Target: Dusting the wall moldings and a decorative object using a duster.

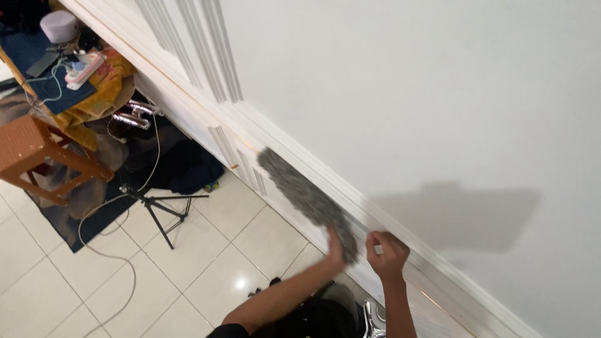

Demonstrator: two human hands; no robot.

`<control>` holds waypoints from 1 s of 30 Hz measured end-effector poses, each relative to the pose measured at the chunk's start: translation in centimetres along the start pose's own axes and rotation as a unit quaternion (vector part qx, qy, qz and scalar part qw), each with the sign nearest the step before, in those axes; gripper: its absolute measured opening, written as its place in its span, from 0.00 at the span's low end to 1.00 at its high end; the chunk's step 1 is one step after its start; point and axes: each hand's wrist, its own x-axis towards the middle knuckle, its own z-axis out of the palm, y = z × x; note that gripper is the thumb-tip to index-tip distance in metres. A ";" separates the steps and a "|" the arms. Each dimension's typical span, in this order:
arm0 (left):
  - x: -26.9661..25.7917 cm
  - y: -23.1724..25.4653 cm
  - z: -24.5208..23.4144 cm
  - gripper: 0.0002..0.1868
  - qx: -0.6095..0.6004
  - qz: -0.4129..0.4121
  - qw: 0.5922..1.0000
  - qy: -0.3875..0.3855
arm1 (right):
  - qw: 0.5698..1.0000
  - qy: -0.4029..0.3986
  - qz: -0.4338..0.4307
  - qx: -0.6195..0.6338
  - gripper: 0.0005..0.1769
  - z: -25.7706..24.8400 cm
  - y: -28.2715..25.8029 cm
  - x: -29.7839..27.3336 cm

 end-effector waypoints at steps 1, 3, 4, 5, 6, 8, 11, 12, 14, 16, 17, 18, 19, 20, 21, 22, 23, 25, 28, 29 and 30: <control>-3.9 -0.8 2.0 0.48 0.015 -0.033 0.998 -0.048 | 1.000 0.015 0.002 -0.012 0.02 0.2 0.2 -0.2; -4.7 0.8 2.3 0.48 0.016 -0.067 0.997 -0.021 | 0.999 0.022 0.011 -0.022 0.02 1.3 1.2 -1.0; -5.2 1.8 2.5 0.48 0.022 -0.100 0.995 0.001 | 0.999 0.035 0.019 -0.034 0.02 1.7 1.6 -1.3; -4.3 3.5 2.5 0.48 0.019 -0.099 0.995 0.000 | 0.999 0.033 0.016 -0.033 0.02 2.0 1.8 -1.5; -3.5 5.2 2.6 0.47 -0.005 -0.085 0.996 0.007 | 0.998 0.032 0.018 -0.047 0.03 2.1 2.0 -1.7; -1.0 9.2 2.7 0.45 -0.034 -0.067 0.997 0.010 | 0.998 0.029 0.014 -0.060 0.05 2.2 2.1 -1.3; 2.8 14.5 1.2 0.47 -0.039 -0.091 0.995 0.030 | 0.996 0.053 -0.007 -0.066 0.04 2.2 1.2 -1.1; 3.7 15.6 0.3 0.47 -0.056 -0.094 0.994 0.020 | 0.996 0.051 0.001 -0.076 0.04 2.0 1.1 -1.2; 5.1 17.3 -1.6 0.47 -0.077 -0.096 0.992 0.011 | 0.995 0.045 0.006 -0.085 0.05 1.9 1.3 -1.8; 6.7 20.0 -2.8 0.46 -0.108 -0.092 0.989 -0.036 | 0.993 0.054 0.005 -0.105 0.07 3.0 2.0 -1.6; 7.1 21.1 -2.7 0.46 -0.107 -0.090 0.989 -0.038 | 0.993 0.057 0.003 -0.104 0.07 3.4 2.5 -1.8; 7.4 22.1 -2.7 0.46 -0.116 -0.098 0.988 -0.038 | 0.988 0.056 0.024 -0.141 0.09 3.9 3.0 -2.1; 7.7 23.0 -2.8 0.46 -0.126 -0.107 0.986 -0.036 | 0.982 0.052 0.045 -0.178 0.11 4.3 3.4 -2.5; 7.7 23.8 -2.6 0.46 -0.127 -0.105 0.986 -0.037 | 0.982 0.053 0.043 -0.177 0.11 4.7 3.2 -2.4; 7.8 24.9 -2.4 0.46 -0.127 -0.107 0.986 -0.027 | 0.976 0.078 0.054 -0.194 0.12 5.2 2.8 -2.0; 7.9 26.0 -2.1 0.45 -0.127 -0.109 0.986 -0.016 | 0.970 0.104 0.065 -0.210 0.13 5.6 2.5 -1.7; 7.7 26.7 -2.3 0.45 -0.127 -0.109 0.986 -0.014 | 0.970 0.102 0.066 -0.209 0.13 6.0 1.9 -2.0; 8.1 28.6 -2.7 0.45 -0.103 -0.106 0.989 0.003 | 0.949 0.131 0.112 -0.265 0.13 7.5 1.3 -2.3; 10.3 32.5 -3.4 0.44 -0.092 -0.101 0.991 0.017 | 0.966 0.135 0.128 -0.181 0.16 11.6 -0.2 -1.2; 11.0 33.7 -3.8 0.44 -0.091 -0.100 0.991 0.018 | 0.966 0.135 0.128 -0.179 0.16 14.1 -0.4 -0.6; 11.7 34.9 -4.2 0.44 -0.103 -0.105 0.989 0.013 | 0.981 0.101 0.123 -0.109 0.12 16.7 -0.5 -0.1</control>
